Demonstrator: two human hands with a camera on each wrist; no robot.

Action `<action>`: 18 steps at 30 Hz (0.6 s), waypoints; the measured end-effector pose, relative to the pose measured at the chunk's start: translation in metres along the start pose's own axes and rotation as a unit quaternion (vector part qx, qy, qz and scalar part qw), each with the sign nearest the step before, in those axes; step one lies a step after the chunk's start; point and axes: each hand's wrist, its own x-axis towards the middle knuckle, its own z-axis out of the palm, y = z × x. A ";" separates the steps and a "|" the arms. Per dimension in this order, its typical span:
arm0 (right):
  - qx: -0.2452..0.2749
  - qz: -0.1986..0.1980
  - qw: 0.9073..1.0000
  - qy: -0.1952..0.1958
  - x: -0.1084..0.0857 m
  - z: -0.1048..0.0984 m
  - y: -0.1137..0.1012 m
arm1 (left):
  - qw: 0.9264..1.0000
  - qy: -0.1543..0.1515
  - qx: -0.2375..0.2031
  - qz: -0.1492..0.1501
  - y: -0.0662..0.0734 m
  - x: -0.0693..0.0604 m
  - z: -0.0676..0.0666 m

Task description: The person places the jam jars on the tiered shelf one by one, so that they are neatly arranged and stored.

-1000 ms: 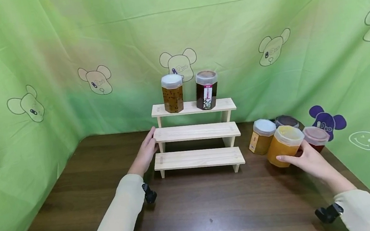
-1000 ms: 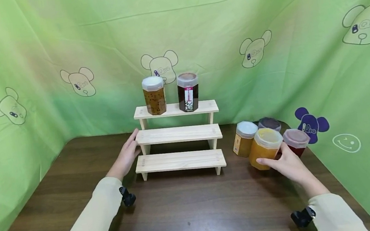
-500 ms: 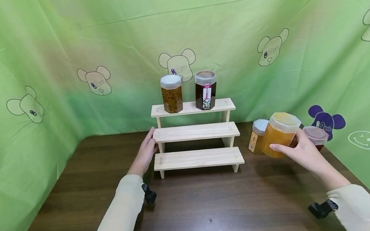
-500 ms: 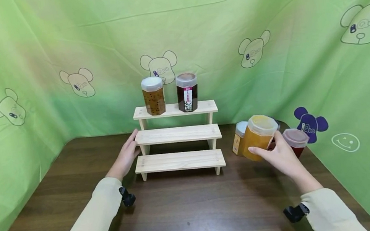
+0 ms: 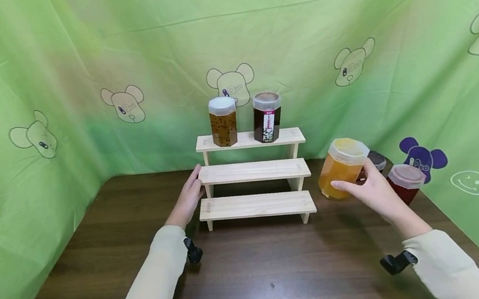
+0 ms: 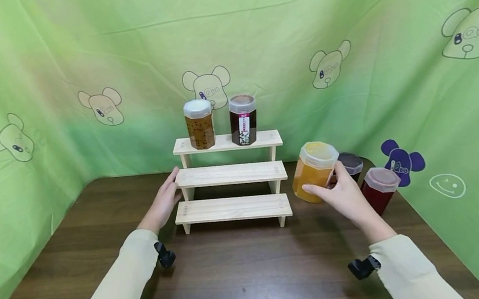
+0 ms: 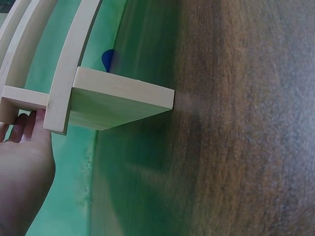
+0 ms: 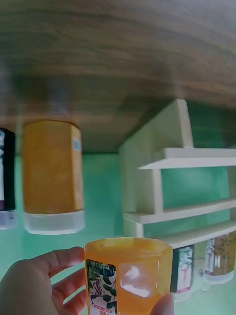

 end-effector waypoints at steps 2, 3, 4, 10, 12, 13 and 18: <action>0.002 -0.002 1.000 0.001 0.003 0.005 -0.005 | 1.000 -0.007 -0.001 -0.004 0.004 -0.002 0.000; 0.005 -0.005 1.000 0.002 0.005 0.007 -0.007 | 1.000 -0.008 -0.001 -0.004 0.004 -0.002 0.000; 0.010 -0.008 1.000 0.002 0.006 0.011 -0.010 | 1.000 -0.008 -0.001 -0.004 0.004 -0.002 0.000; 0.034 -0.012 0.999 -0.012 0.017 0.030 -0.024 | 1.000 -0.001 0.003 -0.003 -0.001 0.001 0.000; 0.044 -0.014 0.999 -0.019 0.022 0.037 -0.028 | 1.000 -0.001 0.003 -0.003 -0.001 0.001 -0.001; 0.048 -0.016 0.998 -0.022 0.024 0.040 -0.030 | 1.000 0.000 0.004 -0.003 -0.001 0.001 -0.001; 0.076 -0.033 0.996 -0.036 0.035 0.059 -0.039 | 1.000 0.003 0.004 -0.003 -0.001 0.002 0.000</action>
